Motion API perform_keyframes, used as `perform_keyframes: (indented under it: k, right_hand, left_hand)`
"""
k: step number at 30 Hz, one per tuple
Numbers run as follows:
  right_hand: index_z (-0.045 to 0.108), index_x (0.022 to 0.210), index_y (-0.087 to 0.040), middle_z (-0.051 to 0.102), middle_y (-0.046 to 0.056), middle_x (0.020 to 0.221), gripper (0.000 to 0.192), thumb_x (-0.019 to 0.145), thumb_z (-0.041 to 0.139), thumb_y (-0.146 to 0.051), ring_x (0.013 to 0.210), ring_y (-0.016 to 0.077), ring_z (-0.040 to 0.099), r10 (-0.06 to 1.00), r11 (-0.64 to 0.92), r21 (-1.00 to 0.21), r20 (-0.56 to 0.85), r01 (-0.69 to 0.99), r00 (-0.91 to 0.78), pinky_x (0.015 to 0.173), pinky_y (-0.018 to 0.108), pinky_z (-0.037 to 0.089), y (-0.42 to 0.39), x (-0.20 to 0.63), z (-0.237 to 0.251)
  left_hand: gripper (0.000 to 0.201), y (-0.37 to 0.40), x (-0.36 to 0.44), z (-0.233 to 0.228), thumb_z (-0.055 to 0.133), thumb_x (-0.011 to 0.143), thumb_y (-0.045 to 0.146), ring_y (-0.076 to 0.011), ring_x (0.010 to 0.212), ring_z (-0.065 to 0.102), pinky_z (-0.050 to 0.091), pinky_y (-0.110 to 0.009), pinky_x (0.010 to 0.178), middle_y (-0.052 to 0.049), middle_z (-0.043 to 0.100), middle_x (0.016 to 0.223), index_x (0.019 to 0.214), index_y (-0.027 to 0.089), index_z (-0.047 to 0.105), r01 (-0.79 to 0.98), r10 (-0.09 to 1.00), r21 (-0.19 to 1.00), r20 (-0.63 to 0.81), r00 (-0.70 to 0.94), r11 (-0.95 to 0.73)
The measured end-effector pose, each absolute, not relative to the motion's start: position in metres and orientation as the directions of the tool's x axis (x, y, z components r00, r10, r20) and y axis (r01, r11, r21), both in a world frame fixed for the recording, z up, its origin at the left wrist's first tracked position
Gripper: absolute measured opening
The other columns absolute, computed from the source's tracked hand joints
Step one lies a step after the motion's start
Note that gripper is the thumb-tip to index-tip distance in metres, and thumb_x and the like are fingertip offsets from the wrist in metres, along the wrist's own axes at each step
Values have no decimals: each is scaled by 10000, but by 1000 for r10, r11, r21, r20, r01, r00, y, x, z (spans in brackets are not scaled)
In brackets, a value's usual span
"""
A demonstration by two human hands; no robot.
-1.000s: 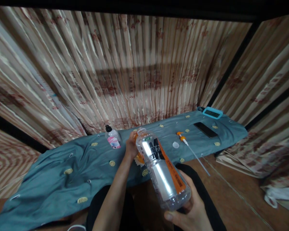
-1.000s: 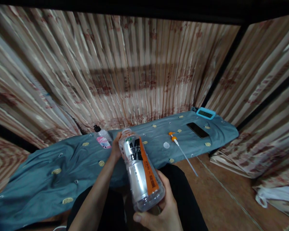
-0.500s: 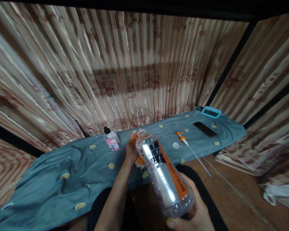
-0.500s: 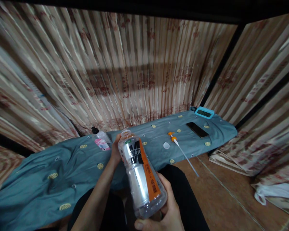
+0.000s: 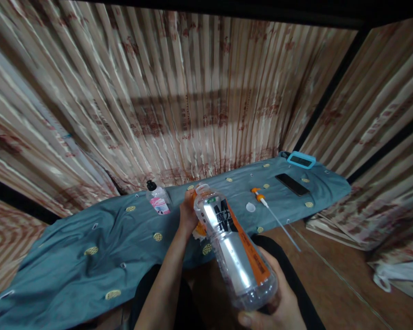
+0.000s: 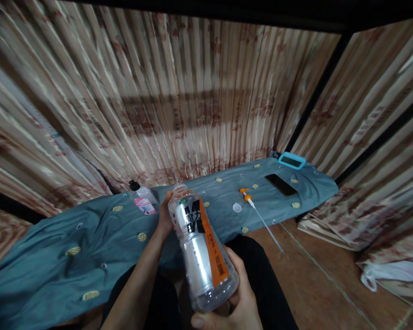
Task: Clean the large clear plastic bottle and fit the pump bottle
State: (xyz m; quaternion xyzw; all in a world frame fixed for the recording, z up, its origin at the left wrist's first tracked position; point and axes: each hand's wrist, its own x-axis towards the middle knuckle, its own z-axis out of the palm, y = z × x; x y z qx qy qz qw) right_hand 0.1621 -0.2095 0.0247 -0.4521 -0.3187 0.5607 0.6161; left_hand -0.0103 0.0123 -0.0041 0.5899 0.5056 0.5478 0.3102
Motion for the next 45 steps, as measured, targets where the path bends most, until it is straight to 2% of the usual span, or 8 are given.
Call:
perform_keyframes:
  k: [8, 16, 20, 27, 42, 45]
  right_hand:
    - [518, 1375, -254, 740, 105, 1265, 1056, 464, 1000, -485, 1112, 320, 735, 982, -18, -949, -76, -316, 172, 861, 306, 615, -210, 162, 23]
    - [552, 1324, -285, 750, 69, 1249, 1014, 435, 1032, -371, 1117, 288, 738, 975, 37, -920, -53, -391, 216, 878, 269, 604, -210, 159, 27]
    - [553, 1315, -308, 759, 33, 1215, 994, 445, 1030, -367, 1063, 252, 754, 972, 49, -936, -34, -348, 230, 852, 240, 603, -210, 158, 29]
    - [533, 1331, -323, 757, 21, 1229, 963, 499, 1015, -288, 1073, 251, 755, 989, 34, -955, -10, -296, 146, 849, 243, 614, -209, 167, 21]
    - [492, 1361, -337, 760, 25, 1249, 950, 561, 988, -206, 1069, 249, 764, 999, 26, -952, 10, -305, 53, 859, 262, 619, -207, 174, 20]
    - [502, 1357, -316, 753, 38, 1257, 957, 543, 995, -213, 1095, 259, 752, 997, 29, -953, 5, -300, 80, 868, 261, 615, -207, 173, 19]
  left_hand:
    - [249, 10, -9, 7, 644, 756, 329, -242, 867, 710, 546, -378, 818, -31, 738, 906, 972, 215, 595, 304, 938, 911, 325, -117, -277]
    - [228, 10, -9, 8, 635, 774, 338, -252, 854, 718, 556, -367, 774, -44, 744, 890, 967, 221, 598, 353, 934, 892, 340, -110, -283]
    - [213, 12, -7, 7, 622, 779, 341, -236, 804, 710, 556, -360, 753, -32, 733, 861, 952, 220, 588, 364, 922, 879, 370, -110, -309]
    - [182, 10, -7, 11, 632, 755, 282, -228, 825, 708, 558, -350, 764, -35, 726, 880, 916, 219, 576, 381, 921, 872, 373, -111, -307]
    - [176, 12, -6, 9, 610, 776, 323, -230, 828, 700, 553, -352, 749, -51, 722, 913, 919, 224, 583, 383, 911, 863, 397, -110, -329]
    - [201, 12, -7, 9, 618, 772, 344, -239, 836, 701, 553, -363, 754, -62, 725, 925, 926, 219, 585, 392, 913, 859, 395, -103, -328]
